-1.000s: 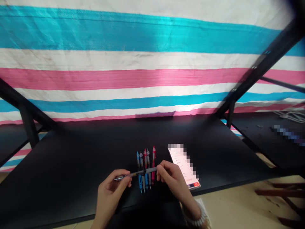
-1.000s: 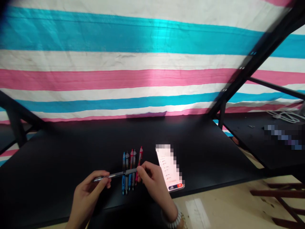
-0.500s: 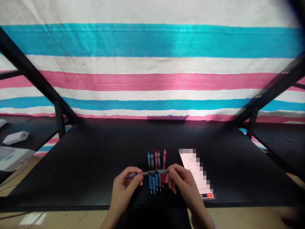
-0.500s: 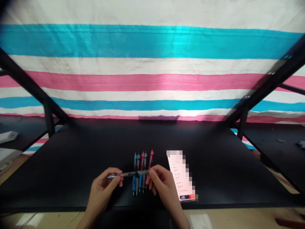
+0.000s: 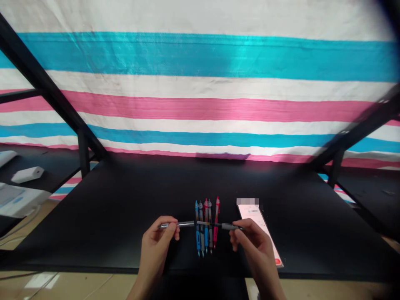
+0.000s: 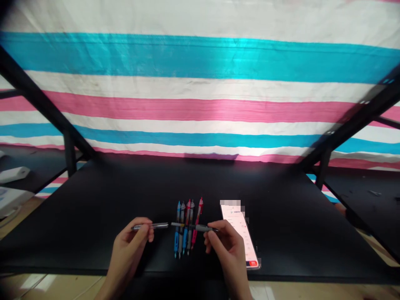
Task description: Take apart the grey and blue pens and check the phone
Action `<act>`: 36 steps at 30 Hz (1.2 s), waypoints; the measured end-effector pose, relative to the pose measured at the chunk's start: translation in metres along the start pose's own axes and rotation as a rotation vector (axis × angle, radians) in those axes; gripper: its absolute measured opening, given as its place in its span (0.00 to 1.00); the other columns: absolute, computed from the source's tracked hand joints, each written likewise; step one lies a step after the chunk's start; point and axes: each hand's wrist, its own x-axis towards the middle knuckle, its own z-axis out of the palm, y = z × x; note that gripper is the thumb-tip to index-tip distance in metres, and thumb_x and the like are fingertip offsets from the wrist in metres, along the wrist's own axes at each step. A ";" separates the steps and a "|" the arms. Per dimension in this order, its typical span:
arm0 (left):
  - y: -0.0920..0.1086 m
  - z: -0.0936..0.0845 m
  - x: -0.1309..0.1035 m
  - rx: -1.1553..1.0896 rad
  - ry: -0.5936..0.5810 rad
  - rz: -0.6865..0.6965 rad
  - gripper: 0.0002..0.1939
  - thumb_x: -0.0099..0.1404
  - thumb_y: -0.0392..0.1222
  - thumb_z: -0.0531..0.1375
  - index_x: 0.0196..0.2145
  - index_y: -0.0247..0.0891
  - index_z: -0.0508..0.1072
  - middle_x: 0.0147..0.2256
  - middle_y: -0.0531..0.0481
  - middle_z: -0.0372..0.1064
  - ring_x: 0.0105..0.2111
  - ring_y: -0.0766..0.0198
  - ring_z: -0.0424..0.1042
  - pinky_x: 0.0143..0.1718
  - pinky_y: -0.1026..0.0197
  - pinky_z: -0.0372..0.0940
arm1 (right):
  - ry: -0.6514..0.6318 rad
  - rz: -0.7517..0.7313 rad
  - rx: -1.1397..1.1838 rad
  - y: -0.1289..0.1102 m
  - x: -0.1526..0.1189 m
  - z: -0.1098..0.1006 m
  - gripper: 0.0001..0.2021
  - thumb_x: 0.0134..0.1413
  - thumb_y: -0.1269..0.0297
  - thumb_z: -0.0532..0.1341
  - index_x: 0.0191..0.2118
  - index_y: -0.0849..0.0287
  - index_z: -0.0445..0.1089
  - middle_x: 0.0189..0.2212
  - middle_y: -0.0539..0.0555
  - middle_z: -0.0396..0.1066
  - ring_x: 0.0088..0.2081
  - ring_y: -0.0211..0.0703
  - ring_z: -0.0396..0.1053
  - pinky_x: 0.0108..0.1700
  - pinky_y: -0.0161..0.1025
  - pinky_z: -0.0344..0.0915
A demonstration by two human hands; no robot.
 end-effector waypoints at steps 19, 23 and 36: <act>0.004 0.002 -0.006 -0.039 -0.080 -0.047 0.15 0.53 0.51 0.73 0.31 0.37 0.79 0.22 0.52 0.71 0.23 0.67 0.68 0.28 0.66 0.62 | 0.046 -0.080 -0.005 -0.015 -0.009 0.000 0.06 0.56 0.61 0.69 0.38 0.56 0.77 0.25 0.51 0.75 0.23 0.37 0.70 0.27 0.34 0.67; 0.006 0.006 -0.007 -0.044 -0.095 -0.053 0.16 0.53 0.52 0.74 0.30 0.37 0.79 0.22 0.52 0.71 0.22 0.67 0.68 0.27 0.66 0.62 | 0.039 -0.086 -0.037 -0.019 -0.012 0.005 0.06 0.57 0.61 0.69 0.38 0.56 0.77 0.26 0.51 0.76 0.23 0.37 0.71 0.28 0.34 0.66; 0.003 0.004 -0.006 0.031 -0.131 -0.025 0.13 0.56 0.49 0.72 0.32 0.37 0.79 0.24 0.51 0.73 0.24 0.65 0.70 0.29 0.63 0.63 | 0.043 -0.130 -0.059 -0.028 -0.016 0.004 0.05 0.57 0.62 0.69 0.39 0.56 0.76 0.26 0.50 0.74 0.23 0.37 0.70 0.28 0.34 0.67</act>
